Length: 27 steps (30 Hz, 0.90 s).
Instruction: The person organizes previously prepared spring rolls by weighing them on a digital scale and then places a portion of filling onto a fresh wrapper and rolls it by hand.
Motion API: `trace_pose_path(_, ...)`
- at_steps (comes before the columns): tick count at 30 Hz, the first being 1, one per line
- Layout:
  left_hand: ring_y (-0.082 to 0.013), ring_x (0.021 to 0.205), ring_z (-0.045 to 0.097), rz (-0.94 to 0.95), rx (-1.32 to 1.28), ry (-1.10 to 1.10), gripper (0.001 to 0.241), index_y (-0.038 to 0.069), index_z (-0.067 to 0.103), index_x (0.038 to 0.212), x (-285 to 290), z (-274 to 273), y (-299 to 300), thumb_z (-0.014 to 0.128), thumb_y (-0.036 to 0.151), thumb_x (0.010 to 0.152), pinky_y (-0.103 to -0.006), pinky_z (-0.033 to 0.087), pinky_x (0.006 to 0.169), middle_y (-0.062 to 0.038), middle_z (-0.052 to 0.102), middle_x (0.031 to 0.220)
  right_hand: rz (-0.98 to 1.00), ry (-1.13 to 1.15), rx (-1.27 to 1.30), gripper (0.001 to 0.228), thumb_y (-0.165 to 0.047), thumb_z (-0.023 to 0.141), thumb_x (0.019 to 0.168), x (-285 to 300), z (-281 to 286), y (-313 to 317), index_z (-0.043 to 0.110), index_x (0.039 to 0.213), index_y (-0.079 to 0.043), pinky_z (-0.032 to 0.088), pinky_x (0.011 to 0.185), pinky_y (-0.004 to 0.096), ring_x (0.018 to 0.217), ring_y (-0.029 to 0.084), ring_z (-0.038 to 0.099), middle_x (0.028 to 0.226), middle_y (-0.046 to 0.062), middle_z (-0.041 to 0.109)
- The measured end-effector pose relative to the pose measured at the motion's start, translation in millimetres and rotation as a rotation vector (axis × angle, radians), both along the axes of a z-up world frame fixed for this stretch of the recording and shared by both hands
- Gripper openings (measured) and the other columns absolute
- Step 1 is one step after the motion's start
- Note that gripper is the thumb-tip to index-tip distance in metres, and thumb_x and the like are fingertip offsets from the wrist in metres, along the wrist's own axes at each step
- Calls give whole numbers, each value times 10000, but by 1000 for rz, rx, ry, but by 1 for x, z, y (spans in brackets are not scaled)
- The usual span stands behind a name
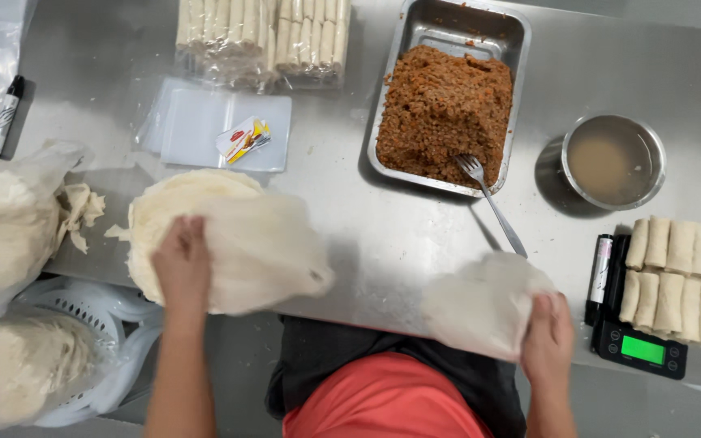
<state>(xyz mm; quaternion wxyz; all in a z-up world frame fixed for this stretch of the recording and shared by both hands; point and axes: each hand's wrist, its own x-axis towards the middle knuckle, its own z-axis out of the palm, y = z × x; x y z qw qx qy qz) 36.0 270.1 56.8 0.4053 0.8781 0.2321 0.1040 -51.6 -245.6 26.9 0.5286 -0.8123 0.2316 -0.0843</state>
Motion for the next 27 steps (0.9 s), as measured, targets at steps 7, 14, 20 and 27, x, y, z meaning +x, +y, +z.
trace_pose_path(7, -336, 1368, 450, -108, 258, -255, 481, 57, 497, 1477, 8, -4, -38, 630, 225, 1046, -466, 304, 1194, -148, 539, 1446, -22, 8, 763, 666, -344, 541, 1018, 44, -12, 56, 396, 1631, -129, 542, 891, 378, 1013, 193, 615, 1199, 78, 607)
trace_pose_path(14, -233, 1149, 614, -646, 60, -205, 289, 253, 731, 1195, 0, -62, -183, 731, 356, 925, -466, 419, 1056, 19, 698, 1068, 365, 11, -680, 261, -214, 766, 1004, 142, 13, 18, 668, 1236, -146, 502, 992, 481, 1048, 304, 675, 1164, 51, 640)
trace_pose_path(20, -194, 1031, 594, -867, 316, -245, 247, 328, 711, 1135, 15, -74, -168, 628, 488, 967, -457, 398, 934, 71, 662, 916, 428, 266, -884, 356, -209, 577, 1085, 144, 42, -15, 667, 1417, -299, 583, 904, 503, 1046, 341, 727, 1078, 49, 727)
trace_pose_path(27, -295, 1135, 571, -895, 379, -279, 263, 325, 764, 1151, 75, -68, -183, 662, 425, 930, -564, 399, 967, 29, 649, 1152, 669, 217, -1249, 358, -309, 398, 1110, 194, 63, 41, 620, 1335, -478, 620, 772, 361, 1003, 189, 695, 1016, -55, 664)
